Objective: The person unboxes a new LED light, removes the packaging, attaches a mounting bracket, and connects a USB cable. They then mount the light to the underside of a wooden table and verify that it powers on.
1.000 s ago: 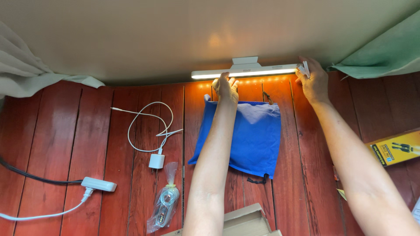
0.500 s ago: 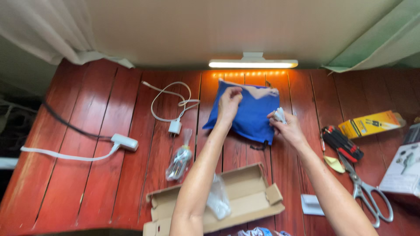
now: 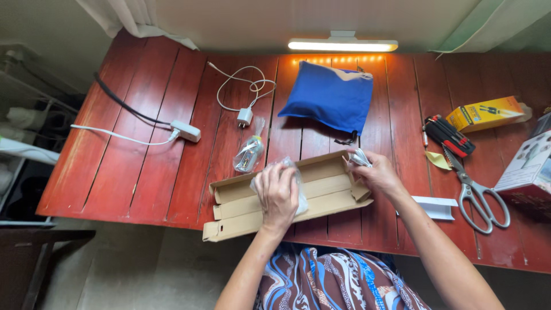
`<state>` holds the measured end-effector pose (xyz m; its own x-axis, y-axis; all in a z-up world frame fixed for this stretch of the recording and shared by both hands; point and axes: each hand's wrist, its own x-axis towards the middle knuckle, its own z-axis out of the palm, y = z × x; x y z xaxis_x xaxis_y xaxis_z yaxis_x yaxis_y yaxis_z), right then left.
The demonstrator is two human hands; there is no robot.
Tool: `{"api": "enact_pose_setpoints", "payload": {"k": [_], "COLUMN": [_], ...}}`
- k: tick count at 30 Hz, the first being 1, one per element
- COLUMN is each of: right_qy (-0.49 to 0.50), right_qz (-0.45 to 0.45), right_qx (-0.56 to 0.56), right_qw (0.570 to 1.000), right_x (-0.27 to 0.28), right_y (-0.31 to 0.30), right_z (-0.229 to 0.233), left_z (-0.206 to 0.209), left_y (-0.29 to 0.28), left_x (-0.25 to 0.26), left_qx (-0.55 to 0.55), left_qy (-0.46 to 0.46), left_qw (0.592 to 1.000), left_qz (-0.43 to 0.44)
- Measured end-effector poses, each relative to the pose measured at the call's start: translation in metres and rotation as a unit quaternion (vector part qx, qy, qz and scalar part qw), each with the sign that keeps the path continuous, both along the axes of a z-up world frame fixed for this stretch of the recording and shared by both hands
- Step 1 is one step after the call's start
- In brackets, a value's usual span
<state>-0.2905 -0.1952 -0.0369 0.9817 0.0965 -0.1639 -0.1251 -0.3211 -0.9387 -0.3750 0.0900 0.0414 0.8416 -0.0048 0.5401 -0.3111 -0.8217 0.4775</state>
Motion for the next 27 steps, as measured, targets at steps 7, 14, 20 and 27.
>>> {"api": "enact_pose_setpoints", "payload": {"k": [7,14,20,27], "right_qy": [-0.064,-0.108,-0.064,0.048], "right_qz": [-0.001,-0.093,-0.013,0.004], "right_qx": [-0.228,-0.214,0.212,0.305], "right_qw": [0.972,0.966,0.975,0.951], "right_x": [0.011,0.008,-0.008,-0.032], "right_y": [0.005,-0.046,-0.066,-0.006], "right_z": [-0.031,-0.012,0.015,0.052], "left_z": [-0.057,-0.075,-0.034,-0.019], "left_y": [-0.002,-0.063,-0.07,-0.077], "left_x": [-0.038,0.004,0.018,0.021], "left_qx": [-0.009,0.005,-0.304,-0.593], "left_qy": [0.194,0.157,0.114,0.032], "left_qw": [0.979,0.978,0.943,0.779], "left_qz": [-0.053,-0.137,-0.07,-0.2]}}
